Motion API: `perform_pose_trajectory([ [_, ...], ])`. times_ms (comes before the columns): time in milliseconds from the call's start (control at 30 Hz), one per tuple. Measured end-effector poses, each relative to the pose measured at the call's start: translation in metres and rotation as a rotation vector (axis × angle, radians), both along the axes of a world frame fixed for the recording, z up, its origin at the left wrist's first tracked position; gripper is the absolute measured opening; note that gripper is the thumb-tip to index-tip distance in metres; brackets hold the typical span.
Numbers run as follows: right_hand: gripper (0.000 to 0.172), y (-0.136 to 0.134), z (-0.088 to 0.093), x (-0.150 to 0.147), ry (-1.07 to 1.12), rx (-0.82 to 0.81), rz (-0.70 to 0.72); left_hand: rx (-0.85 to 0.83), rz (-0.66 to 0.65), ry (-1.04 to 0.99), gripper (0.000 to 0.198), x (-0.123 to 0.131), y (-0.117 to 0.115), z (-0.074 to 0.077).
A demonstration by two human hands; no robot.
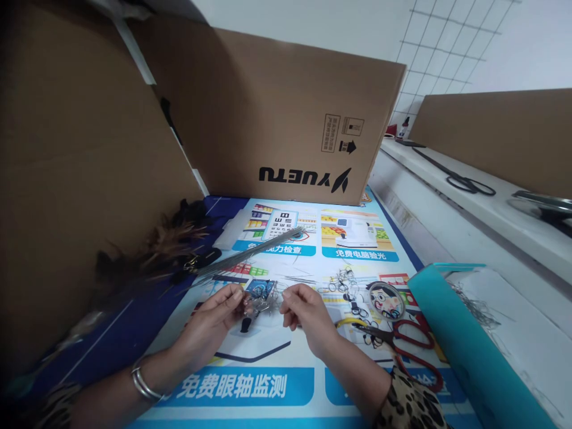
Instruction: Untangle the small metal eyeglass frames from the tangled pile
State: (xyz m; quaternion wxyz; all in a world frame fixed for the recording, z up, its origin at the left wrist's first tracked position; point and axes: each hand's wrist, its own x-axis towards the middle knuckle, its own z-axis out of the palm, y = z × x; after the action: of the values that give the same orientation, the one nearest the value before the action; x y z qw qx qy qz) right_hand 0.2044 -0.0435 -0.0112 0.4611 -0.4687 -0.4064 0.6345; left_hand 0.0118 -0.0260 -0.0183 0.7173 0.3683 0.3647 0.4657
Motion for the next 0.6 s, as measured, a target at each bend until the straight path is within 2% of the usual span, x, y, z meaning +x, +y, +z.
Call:
perform_pose_trajectory([
  [233,0.017,0.0002,-0.0038,-0.0002,-0.11,0.024,0.019,0.014,-0.015,0.018,0.018,-0.0002,-0.0001,0.0006],
  [400,0.014,-0.0012,-0.0022,0.0007,-0.036,0.066,-0.011,0.09,0.027,0.098,0.02,-0.0014,0.0035,-0.002],
  [600,0.009,-0.0032,-0.002,-0.0016,-0.046,0.102,-0.053,0.158,0.066,0.187,0.022,-0.0023,0.0064,-0.0088],
])
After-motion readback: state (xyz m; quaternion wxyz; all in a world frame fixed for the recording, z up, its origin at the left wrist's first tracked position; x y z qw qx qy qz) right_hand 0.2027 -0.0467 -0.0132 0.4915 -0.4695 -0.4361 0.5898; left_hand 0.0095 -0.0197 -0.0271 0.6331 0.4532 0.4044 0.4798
